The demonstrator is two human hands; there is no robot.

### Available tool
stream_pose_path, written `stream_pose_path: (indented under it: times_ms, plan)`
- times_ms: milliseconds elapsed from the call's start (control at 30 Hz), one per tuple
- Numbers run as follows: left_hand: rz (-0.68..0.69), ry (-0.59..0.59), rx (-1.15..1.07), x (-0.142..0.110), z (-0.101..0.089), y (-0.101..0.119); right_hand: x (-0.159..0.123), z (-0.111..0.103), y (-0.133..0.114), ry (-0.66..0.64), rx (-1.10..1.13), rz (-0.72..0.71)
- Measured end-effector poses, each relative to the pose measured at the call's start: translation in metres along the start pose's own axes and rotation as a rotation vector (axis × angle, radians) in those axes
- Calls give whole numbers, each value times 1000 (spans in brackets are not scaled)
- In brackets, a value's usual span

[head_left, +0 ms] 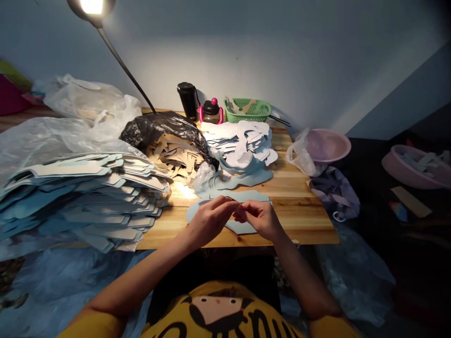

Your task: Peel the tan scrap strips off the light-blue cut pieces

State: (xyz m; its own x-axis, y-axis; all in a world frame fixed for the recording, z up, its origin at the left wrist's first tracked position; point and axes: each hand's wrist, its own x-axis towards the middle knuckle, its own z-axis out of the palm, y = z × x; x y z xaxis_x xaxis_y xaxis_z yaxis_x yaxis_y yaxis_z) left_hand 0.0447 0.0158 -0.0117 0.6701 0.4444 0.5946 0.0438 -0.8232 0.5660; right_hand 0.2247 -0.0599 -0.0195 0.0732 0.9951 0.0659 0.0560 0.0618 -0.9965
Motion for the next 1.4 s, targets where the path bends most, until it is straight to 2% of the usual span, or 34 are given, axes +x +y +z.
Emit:
stream_pose_path:
  times_ms: [133,233,500,667,733,867,967,1033,1100,1167,1267,1333,1400]
  plan:
    - [1,12,-34,-1,5,1,-8,0,-6,56,-163,-89]
    - [30,12,-66,0,5,3,-13,1,-7,94,-154,-129]
    - [55,9,-155,6,8,7,-16,6,13,130,110,-74]
    - [53,107,-180,4,7,8,-16,15,18,126,398,-37]
    - [50,171,-122,0,5,5,-16,16,18,199,525,4]
    - [51,303,87,-17,0,-4,-12,3,25,458,741,176]
    - [47,259,124,-31,-2,-8,-11,-13,34,548,811,178]
    - [17,227,103,-39,-3,-8,-15,-25,39,594,710,58]
    - [-63,223,75,-44,-4,-7,-23,-35,42,587,434,-80]
    - [-196,221,14,-48,-6,-7,-35,-45,42,454,34,-159]
    - [-461,239,-152,-52,-4,-10,-49,-57,38,160,-491,-178]
    - [-640,261,-281,-54,0,-14,-55,-64,37,85,-637,-164]
    - [-778,275,-394,-56,6,-17,-58,-69,38,86,-645,-149]
